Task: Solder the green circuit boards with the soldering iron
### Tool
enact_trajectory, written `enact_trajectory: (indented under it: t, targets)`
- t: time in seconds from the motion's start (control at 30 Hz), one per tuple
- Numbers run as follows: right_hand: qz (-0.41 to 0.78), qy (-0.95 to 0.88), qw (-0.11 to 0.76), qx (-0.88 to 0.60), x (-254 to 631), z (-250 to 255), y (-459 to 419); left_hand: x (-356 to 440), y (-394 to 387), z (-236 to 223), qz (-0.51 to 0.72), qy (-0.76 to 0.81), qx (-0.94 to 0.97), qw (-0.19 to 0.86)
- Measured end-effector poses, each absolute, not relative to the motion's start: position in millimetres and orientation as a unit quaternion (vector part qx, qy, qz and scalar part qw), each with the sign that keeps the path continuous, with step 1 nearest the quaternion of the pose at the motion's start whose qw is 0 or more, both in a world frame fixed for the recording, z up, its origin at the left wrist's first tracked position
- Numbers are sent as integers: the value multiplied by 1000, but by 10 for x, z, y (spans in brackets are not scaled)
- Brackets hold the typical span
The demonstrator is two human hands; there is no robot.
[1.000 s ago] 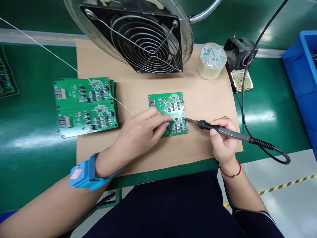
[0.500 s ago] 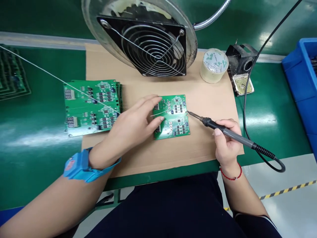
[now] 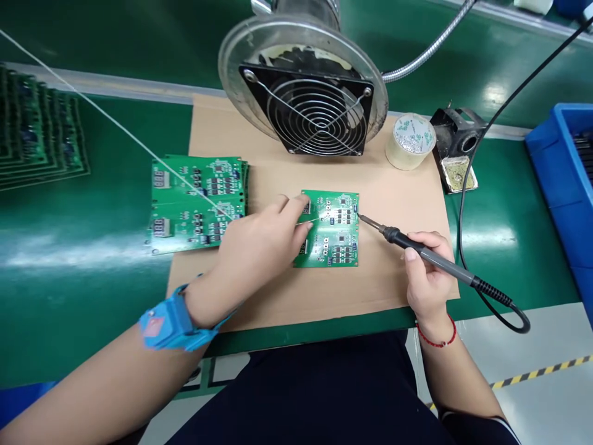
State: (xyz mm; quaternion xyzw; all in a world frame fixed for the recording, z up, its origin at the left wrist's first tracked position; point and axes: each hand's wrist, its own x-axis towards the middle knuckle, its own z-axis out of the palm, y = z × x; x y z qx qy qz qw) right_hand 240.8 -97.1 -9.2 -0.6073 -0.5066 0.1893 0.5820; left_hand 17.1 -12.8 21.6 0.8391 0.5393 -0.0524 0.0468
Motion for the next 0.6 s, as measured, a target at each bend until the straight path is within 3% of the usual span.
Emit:
enact_trajectory:
  t: [0.27, 0.6]
  targets:
    - [204, -486, 603, -599, 2411, -127, -972, 233, 25, 114, -31, 583, 805, 104]
    - [185, -487, 616, -591, 2420, -131, -1007, 162, -74, 291, -77, 560, 821, 76]
